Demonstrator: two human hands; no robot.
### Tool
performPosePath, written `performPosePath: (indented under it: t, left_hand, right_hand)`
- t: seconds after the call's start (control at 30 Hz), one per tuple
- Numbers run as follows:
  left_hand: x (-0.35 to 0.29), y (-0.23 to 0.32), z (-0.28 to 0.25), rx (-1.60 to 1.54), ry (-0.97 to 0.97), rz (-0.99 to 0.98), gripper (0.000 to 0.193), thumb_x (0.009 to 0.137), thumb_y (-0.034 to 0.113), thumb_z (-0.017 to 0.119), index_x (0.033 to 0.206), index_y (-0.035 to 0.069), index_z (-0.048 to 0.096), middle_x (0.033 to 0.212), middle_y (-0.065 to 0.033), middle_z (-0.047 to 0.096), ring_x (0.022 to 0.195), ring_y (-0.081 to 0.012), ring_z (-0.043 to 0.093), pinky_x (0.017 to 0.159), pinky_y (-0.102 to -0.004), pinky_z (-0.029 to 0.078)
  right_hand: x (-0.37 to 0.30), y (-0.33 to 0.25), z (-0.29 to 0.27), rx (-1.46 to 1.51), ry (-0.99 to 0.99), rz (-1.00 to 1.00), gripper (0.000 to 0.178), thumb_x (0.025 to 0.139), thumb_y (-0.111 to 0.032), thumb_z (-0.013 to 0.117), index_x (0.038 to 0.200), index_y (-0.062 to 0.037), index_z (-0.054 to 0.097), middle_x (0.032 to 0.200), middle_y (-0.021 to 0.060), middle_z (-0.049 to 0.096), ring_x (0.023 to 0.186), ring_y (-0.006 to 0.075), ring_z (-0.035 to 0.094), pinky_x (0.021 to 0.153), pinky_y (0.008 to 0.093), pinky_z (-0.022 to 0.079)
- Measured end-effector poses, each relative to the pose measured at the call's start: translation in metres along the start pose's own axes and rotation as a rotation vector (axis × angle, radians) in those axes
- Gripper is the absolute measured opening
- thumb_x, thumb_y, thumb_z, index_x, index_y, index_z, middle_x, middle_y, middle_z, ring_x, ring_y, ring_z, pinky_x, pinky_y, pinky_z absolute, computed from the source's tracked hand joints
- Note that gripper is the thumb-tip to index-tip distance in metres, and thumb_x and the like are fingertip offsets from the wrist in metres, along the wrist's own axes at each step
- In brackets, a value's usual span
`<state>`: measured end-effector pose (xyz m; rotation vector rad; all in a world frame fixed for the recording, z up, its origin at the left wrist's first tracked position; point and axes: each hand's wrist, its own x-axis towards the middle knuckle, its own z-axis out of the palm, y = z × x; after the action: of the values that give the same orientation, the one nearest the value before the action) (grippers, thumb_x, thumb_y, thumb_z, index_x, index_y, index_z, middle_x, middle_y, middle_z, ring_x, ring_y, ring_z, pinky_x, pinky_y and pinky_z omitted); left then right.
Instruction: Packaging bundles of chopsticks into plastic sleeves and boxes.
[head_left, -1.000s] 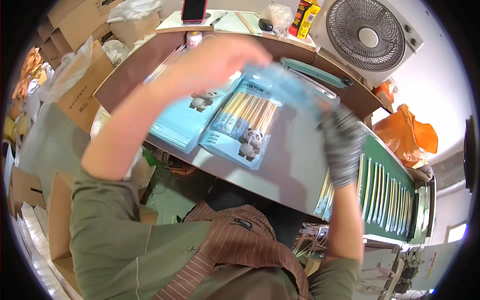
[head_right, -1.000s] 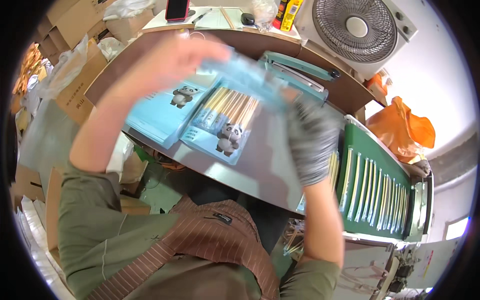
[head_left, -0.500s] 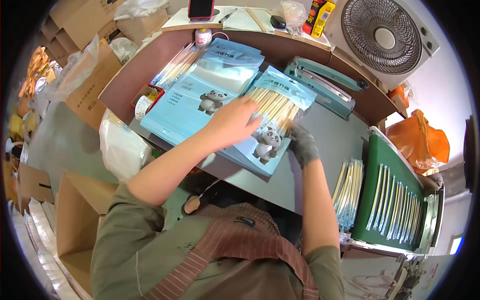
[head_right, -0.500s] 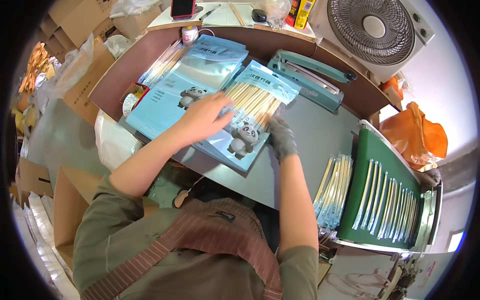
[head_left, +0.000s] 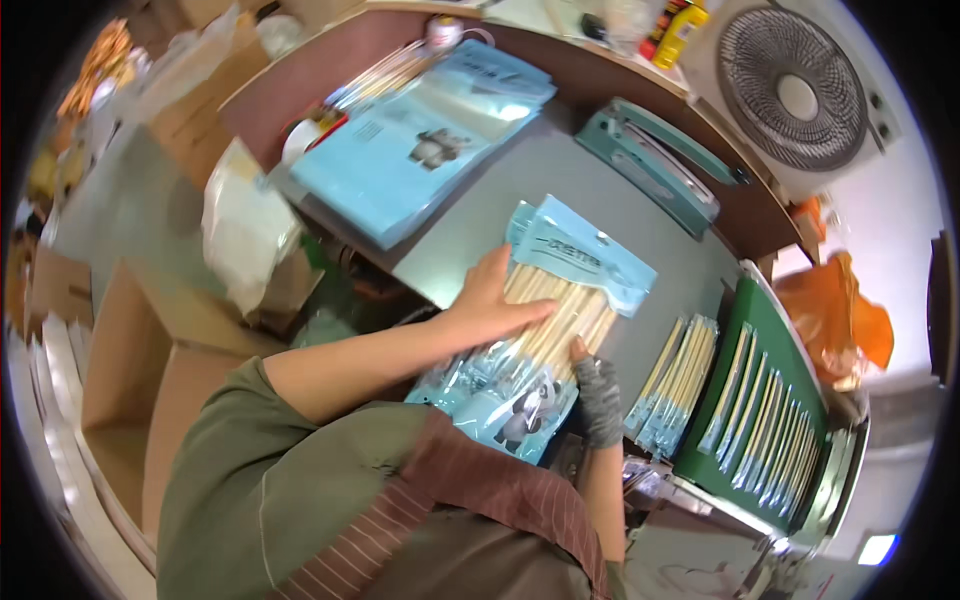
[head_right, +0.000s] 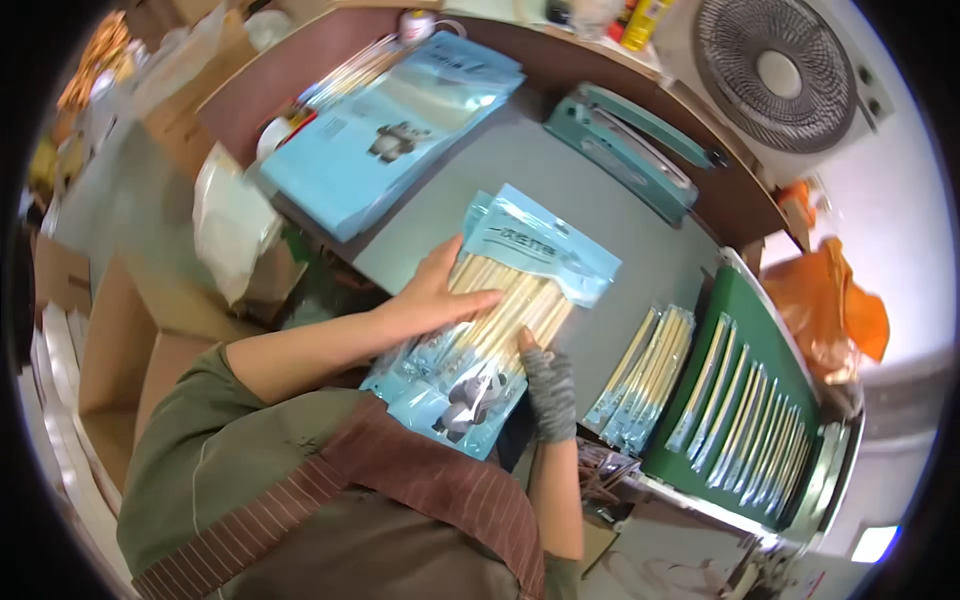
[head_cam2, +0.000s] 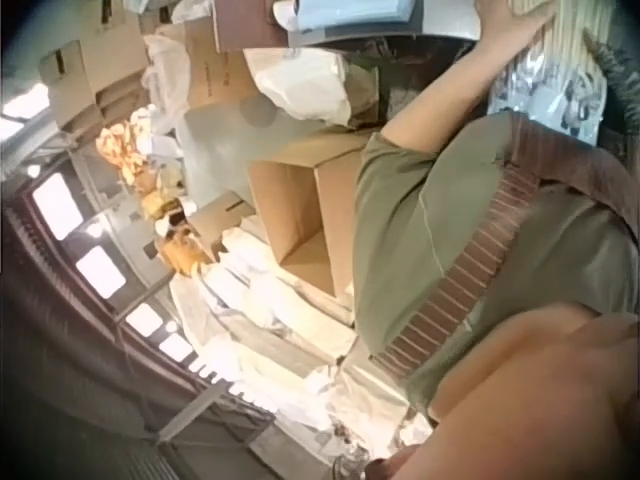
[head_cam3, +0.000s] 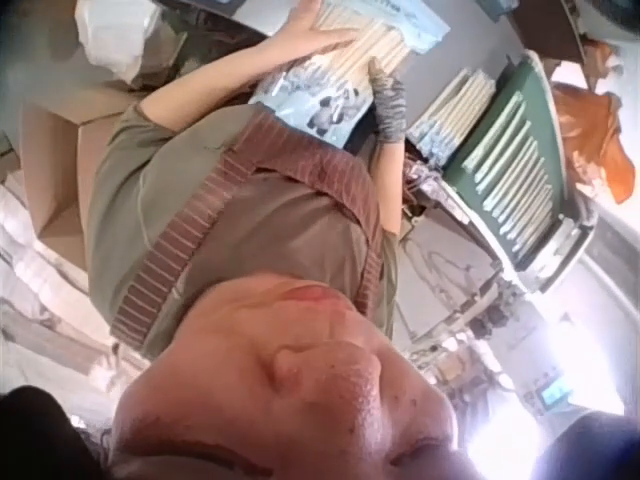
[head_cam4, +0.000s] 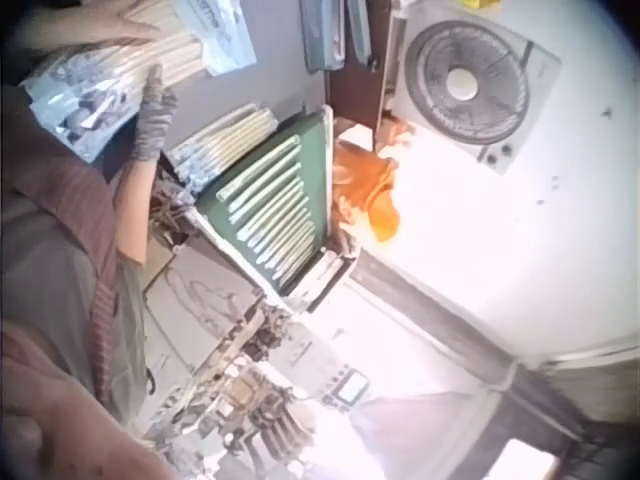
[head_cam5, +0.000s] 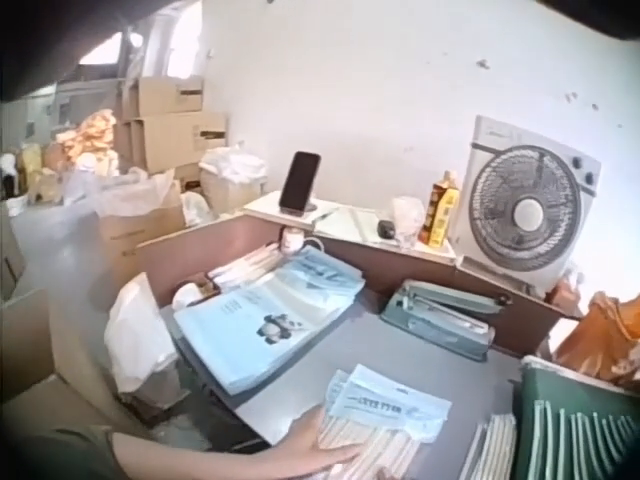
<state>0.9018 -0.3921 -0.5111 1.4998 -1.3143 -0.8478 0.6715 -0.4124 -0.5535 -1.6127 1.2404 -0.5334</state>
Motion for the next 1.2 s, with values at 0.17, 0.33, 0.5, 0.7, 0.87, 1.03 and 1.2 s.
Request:
performPosePath:
  t: [0.17, 0.33, 0.5, 0.7, 0.87, 1.03, 1.2]
  left_hand:
    - [-0.075, 0.002, 0.003, -0.174, 0.112, -0.305, 0.094, 0.062, 0.045, 0.073, 0.127, -0.007, 0.029, 0.125, -0.0252, 0.038, 0.121, -0.0365, 0.034, 0.098, -0.0401, 0.032]
    - [-0.122, -0.018, -0.02, -0.764, -0.053, -0.373, 0.099, 0.064, 0.043, 0.076, 0.132, -0.006, 0.022, 0.134, -0.0226, 0.03, 0.125, -0.0298, 0.03, 0.1, -0.0353, 0.03]
    - [-0.199, 0.007, -0.117, -1.073, 0.307, -0.262, 0.105, 0.069, 0.035, 0.075, 0.139, 0.001, 0.005, 0.138, -0.0155, 0.026, 0.128, -0.0221, 0.027, 0.101, -0.0312, 0.028]
    - [-0.309, 0.031, -0.248, -0.932, 0.553, 0.01, 0.08, 0.076, 0.025, 0.07, 0.136, 0.002, 0.021, 0.128, -0.0108, 0.04, 0.115, -0.0165, 0.04, 0.096, -0.0301, 0.035]
    - [-0.366, -0.014, -0.356, -1.268, 0.939, -0.298, 0.051, 0.077, 0.019, 0.066, 0.119, 0.001, 0.045, 0.106, -0.0134, 0.058, 0.089, -0.0218, 0.06, 0.079, -0.0358, 0.052]
    - [-0.423, -0.13, -0.408, -1.33, 1.013, -0.547, 0.039, 0.079, 0.013, 0.057, 0.114, -0.001, 0.049, 0.102, -0.0151, 0.06, 0.086, -0.0263, 0.062, 0.082, -0.0402, 0.051]
    - [-0.422, -0.255, -0.393, -1.231, 0.942, -0.867, 0.034, 0.079, 0.012, 0.054, 0.111, 0.0, 0.05, 0.099, -0.0144, 0.061, 0.083, -0.0261, 0.063, 0.078, -0.04, 0.052]
  right_hand:
    - [-0.061, -0.042, 0.015, 0.922, -0.161, 0.41, 0.041, 0.081, -0.032, 0.06, 0.107, -0.001, 0.053, 0.099, 0.0108, 0.057, 0.086, 0.0198, 0.056, 0.072, 0.0331, 0.048]
    - [-0.087, -0.085, 0.038, 0.719, -0.429, 0.406, 0.067, 0.077, -0.034, 0.064, 0.127, 0.0016, 0.036, 0.121, 0.0169, 0.044, 0.103, 0.0276, 0.049, 0.08, 0.0392, 0.046]
    - [-0.064, -0.139, 0.102, 0.587, -0.654, 0.103, 0.072, 0.074, -0.03, 0.067, 0.13, 0.0002, 0.032, 0.122, 0.0142, 0.046, 0.107, 0.0265, 0.048, 0.09, 0.0383, 0.041]
    - [-0.059, -0.266, 0.248, 0.317, -0.942, -0.304, 0.078, 0.064, -0.02, 0.071, 0.129, 0.0012, 0.034, 0.113, 0.0155, 0.052, 0.1, 0.0254, 0.053, 0.084, 0.0352, 0.046]
    - [-0.051, -0.338, 0.414, 0.321, -1.385, 0.051, 0.066, 0.075, -0.015, 0.066, 0.131, -0.0025, 0.034, 0.098, 0.0089, 0.057, 0.086, 0.0165, 0.057, 0.075, 0.0289, 0.047]
    - [-0.015, -0.311, 0.445, 0.446, -1.444, 0.057, 0.067, 0.082, -0.012, 0.058, 0.138, -0.0057, 0.022, 0.129, 0.022, 0.04, 0.106, 0.0296, 0.052, 0.087, 0.0371, 0.045]
    - [0.051, -0.275, 0.387, 0.401, -1.083, 0.027, 0.075, 0.077, -0.013, 0.06, 0.14, -0.0091, 0.019, 0.128, 0.0211, 0.042, 0.105, 0.027, 0.053, 0.082, 0.0335, 0.048]
